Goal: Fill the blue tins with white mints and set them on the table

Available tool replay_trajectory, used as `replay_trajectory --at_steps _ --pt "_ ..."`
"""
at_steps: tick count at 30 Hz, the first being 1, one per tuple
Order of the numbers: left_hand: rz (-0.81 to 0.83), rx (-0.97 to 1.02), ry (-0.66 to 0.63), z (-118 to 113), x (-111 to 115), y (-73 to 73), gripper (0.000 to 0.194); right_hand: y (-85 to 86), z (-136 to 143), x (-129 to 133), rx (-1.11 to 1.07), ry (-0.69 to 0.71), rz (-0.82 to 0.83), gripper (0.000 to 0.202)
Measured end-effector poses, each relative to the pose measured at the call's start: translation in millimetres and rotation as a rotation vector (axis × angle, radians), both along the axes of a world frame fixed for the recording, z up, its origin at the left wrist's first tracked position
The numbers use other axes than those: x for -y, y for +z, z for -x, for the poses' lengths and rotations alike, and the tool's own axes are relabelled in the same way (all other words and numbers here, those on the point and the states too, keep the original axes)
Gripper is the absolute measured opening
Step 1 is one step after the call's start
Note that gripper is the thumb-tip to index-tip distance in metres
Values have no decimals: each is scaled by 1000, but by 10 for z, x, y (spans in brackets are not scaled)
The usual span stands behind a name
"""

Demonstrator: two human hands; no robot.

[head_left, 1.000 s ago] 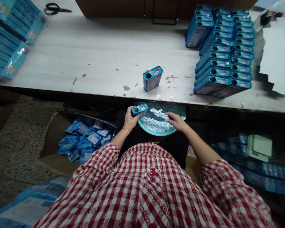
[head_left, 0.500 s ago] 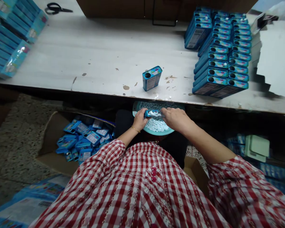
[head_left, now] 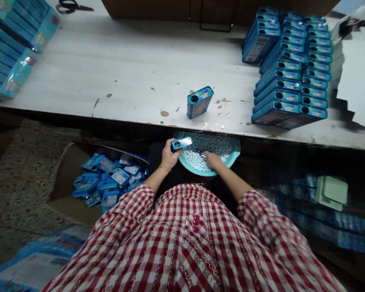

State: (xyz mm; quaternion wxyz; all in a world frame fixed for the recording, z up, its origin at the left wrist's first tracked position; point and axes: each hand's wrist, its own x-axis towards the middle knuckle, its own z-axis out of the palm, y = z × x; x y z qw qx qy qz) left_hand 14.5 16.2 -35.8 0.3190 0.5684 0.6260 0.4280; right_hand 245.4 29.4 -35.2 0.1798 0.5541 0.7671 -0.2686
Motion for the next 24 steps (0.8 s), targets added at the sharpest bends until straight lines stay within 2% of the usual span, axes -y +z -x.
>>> replay_trajectory --at_steps 2,4,7,9,13,17,20,24 --pt "2 13 30 30 10 -6 41 -161 195 -24 -100 -35 -7 40" --pt "0 21 58 57 17 3 41 -242 275 -64 -190 -74 -3 41" --pt "-7 24 93 91 19 34 42 -252 173 -94 -277 -121 5 39" --pt "-16 25 103 101 16 50 43 -185 15 -76 -325 -159 5 39" --pt "-23 24 76 59 -6 53 41 142 -339 -2 -496 -256 -12 36" --pt "-5 -56 -16 -82 -34 51 39 634 -537 21 -560 -215 -40 35" --pt "-13 -128 -114 -222 -40 55 37 1002 -486 -4 -472 -121 -70 35" --pt "-11 -192 -209 -360 -17 48 36 1376 -222 -36 -144 36 -95 34"
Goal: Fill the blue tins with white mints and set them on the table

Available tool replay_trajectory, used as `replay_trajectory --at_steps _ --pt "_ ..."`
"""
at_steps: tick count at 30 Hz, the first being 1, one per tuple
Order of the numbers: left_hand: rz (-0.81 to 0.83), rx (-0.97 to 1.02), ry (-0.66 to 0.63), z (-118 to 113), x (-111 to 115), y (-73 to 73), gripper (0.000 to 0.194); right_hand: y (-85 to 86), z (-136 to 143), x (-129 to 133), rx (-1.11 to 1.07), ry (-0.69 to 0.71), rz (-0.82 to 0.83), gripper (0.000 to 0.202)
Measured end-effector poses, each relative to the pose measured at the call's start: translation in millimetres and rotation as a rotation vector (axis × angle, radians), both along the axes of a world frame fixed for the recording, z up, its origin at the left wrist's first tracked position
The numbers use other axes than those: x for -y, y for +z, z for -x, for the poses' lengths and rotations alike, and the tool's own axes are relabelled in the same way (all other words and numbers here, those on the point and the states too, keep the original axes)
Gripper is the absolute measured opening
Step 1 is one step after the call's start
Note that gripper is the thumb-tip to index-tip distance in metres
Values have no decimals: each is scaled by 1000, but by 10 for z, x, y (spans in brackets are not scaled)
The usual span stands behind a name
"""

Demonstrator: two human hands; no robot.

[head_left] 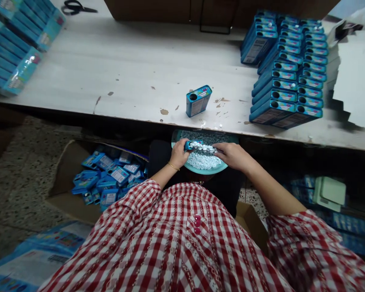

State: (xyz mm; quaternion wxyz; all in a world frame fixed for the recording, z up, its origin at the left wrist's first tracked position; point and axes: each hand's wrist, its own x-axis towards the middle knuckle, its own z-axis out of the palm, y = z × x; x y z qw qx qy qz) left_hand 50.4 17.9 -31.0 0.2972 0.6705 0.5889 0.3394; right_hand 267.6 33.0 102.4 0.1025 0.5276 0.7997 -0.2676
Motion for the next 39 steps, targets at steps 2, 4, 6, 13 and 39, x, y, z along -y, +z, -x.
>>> replay_trajectory --at_steps 2,4,6,13,39 --pt "4 -24 -20 -26 16 -7 35 111 135 -2 149 45 -20 34" --pt "4 -41 -31 -29 27 -13 35 174 240 1 237 86 -39 34" --pt "5 -48 -35 -20 31 -15 35 204 313 5 288 116 -50 34" --pt "11 -19 -5 2 11 -39 35 287 381 35 317 136 -92 35" --pt "-50 219 114 345 2 -40 40 -1676 312 -47 -224 -181 137 37"
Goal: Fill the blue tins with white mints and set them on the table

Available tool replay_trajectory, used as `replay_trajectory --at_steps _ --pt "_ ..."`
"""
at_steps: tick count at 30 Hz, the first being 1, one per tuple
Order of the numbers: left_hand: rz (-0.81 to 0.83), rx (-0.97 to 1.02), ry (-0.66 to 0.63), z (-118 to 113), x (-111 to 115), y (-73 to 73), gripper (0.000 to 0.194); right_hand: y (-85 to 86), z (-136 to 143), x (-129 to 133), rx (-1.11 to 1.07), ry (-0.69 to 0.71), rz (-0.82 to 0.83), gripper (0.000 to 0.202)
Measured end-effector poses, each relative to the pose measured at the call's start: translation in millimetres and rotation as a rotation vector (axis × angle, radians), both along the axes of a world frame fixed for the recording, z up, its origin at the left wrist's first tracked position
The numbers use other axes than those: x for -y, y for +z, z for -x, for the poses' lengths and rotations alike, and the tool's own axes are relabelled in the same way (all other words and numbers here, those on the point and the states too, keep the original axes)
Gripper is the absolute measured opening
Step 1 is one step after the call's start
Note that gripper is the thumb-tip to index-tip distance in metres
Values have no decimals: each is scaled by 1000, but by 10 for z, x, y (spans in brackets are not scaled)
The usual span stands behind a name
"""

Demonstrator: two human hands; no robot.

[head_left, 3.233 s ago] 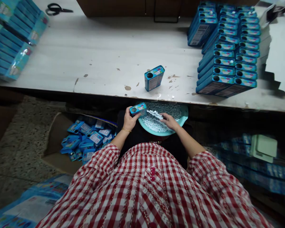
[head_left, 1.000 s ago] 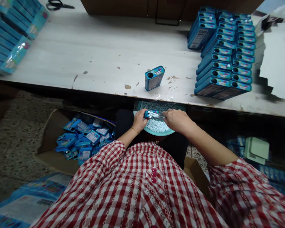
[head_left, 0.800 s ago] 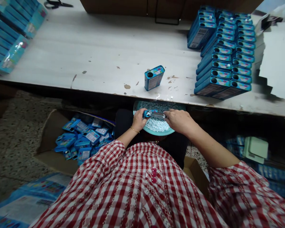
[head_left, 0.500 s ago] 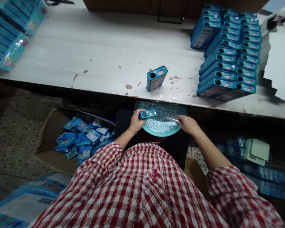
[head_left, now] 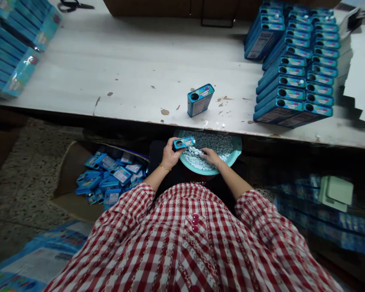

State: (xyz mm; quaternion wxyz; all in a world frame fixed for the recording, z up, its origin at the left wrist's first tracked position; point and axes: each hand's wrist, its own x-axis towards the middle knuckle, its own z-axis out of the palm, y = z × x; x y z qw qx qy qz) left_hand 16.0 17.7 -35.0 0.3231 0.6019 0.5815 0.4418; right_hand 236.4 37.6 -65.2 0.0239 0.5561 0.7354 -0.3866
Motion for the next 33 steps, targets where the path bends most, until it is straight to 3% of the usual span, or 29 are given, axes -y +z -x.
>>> replay_trajectory --at_steps 4,9,14,18,23,28,30,33 --pt "14 -22 63 32 -16 -8 41 214 -390 68 -142 -63 -14 35" --pt "18 -82 -18 -107 -3 -10 38 855 -735 175 -227 -67 -81 33" --pt "46 -196 -119 -337 34 23 35 1502 -510 157 51 80 -157 34" --pt "60 -253 -155 -415 49 26 34 1801 -178 164 412 207 -197 34" --pt "48 -257 -154 -394 37 5 35 1947 -5 218 547 288 -242 37" --pt "-9 -184 -136 -340 50 -1 33 1992 -143 259 507 234 -259 39" --pt "-81 -139 -118 -297 79 75 30 1954 -306 282 426 143 -295 38" --pt "-196 -70 -82 -235 89 332 29 1792 -618 337 220 -29 -381 37"
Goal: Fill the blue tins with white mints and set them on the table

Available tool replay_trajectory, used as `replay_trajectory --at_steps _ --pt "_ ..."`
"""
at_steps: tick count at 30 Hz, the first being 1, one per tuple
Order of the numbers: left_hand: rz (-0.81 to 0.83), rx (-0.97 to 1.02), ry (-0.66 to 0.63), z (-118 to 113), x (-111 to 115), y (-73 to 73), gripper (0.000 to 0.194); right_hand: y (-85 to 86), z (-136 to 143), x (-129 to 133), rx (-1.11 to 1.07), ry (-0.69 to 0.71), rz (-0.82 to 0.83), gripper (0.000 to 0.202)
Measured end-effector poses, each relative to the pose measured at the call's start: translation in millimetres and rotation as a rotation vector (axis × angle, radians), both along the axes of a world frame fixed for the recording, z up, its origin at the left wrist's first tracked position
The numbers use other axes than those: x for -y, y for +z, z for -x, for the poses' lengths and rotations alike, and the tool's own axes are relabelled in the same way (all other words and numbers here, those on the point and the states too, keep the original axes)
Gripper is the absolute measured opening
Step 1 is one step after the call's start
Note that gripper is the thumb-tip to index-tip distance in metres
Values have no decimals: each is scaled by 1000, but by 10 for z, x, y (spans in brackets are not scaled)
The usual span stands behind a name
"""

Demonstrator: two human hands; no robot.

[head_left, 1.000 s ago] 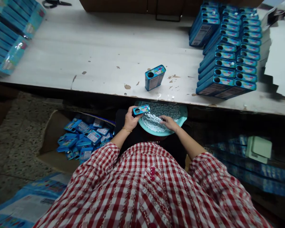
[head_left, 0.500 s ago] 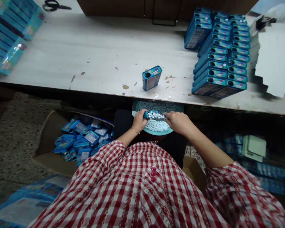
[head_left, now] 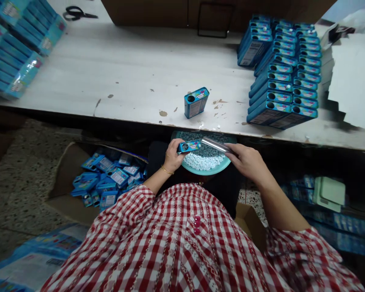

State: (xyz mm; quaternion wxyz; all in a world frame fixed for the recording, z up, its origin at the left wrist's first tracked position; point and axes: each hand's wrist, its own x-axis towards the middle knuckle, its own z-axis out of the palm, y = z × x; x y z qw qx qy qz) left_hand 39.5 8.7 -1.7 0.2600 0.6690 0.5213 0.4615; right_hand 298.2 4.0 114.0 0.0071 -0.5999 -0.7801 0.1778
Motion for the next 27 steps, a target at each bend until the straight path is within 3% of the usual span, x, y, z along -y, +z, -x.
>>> replay_trajectory --at_steps 4,7,12,15,19,23,27 --pt "-96 51 34 -19 -235 418 38 -341 -306 106 -224 -115 -23 36" --pt "-139 8 29 -98 -584 541 43 -559 -361 179 -313 -155 27 36" --pt "-60 -22 108 -173 -946 391 45 -742 -347 258 -351 -165 76 36" --pt "-69 -25 162 -176 -981 322 64 -818 -364 293 -351 -164 93 36" --pt "-22 -2 103 -217 -1151 336 86 -907 -366 347 -382 -162 107 34" --pt "101 5 76 -370 -1569 361 84 -949 -301 405 -406 -155 122 34" --pt "134 12 48 -685 -2024 308 86 -969 -199 410 -430 -137 136 33"
